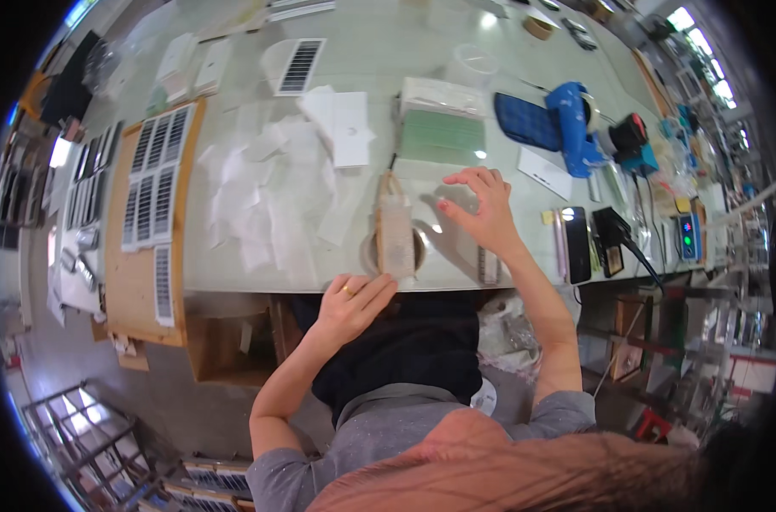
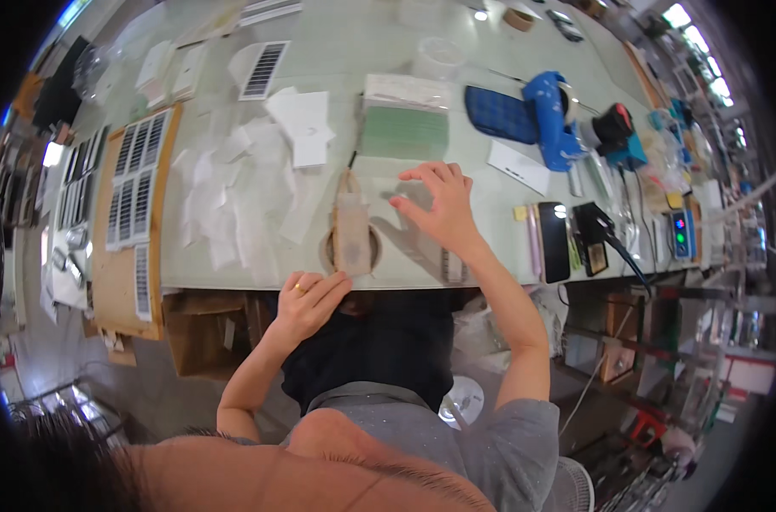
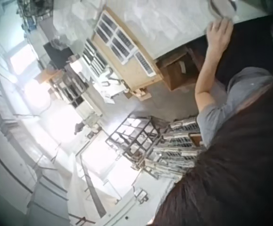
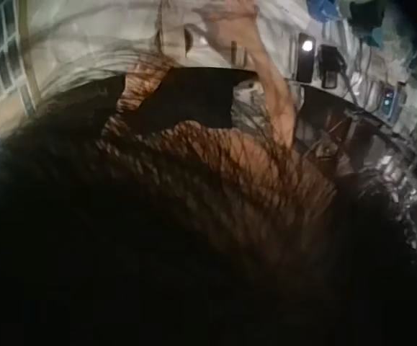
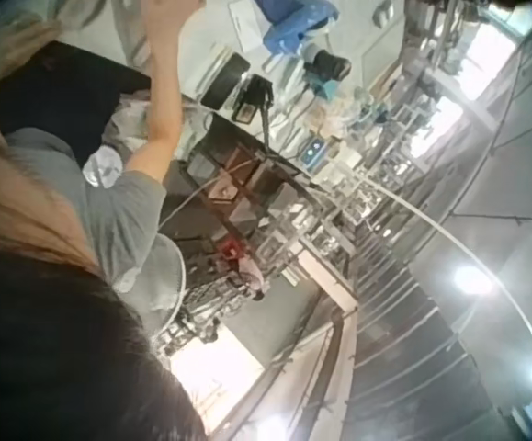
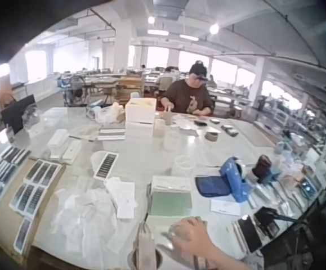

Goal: The person assembles small solar panels by layering film sheets, solar cell strips, and backing covers into a fixture by hand, then placing each assembled panel onto a board.

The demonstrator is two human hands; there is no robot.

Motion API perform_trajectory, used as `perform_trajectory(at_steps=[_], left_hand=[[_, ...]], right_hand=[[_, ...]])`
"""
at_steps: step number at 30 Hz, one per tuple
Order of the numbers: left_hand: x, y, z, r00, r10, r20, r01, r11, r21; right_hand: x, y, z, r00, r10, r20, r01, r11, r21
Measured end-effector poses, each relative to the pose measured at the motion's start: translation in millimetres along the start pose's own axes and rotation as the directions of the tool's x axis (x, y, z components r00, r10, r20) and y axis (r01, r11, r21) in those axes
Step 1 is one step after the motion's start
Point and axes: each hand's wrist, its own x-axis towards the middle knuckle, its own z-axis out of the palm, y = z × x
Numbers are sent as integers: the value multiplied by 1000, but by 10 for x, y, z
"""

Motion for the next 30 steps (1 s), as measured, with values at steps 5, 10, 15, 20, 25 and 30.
perform_trajectory(at_steps=[5,10,15,20,25,30], left_hand=[[-32,-10,75,999,-27,-37,28,999,33],[-59,18,139,999,-27,-31,29,998,49],[-66,106,103,995,-73,-69,78,994,81],[-151,178,112,992,-108,-59,111,992,65],[-103,178,116,992,-119,-42,120,992,30],[-175,177,116,991,-131,12,130,989,63]], right_hand=[[-492,483,-445,993,57,104,-24,955,-296],[-692,564,-521,980,124,155,-61,932,-358],[-669,622,-495,983,105,149,-51,942,-331],[-632,705,-436,974,202,106,-212,973,90],[-380,325,-471,910,312,272,-414,680,605],[-15,-279,117,858,250,448,-511,500,699]])
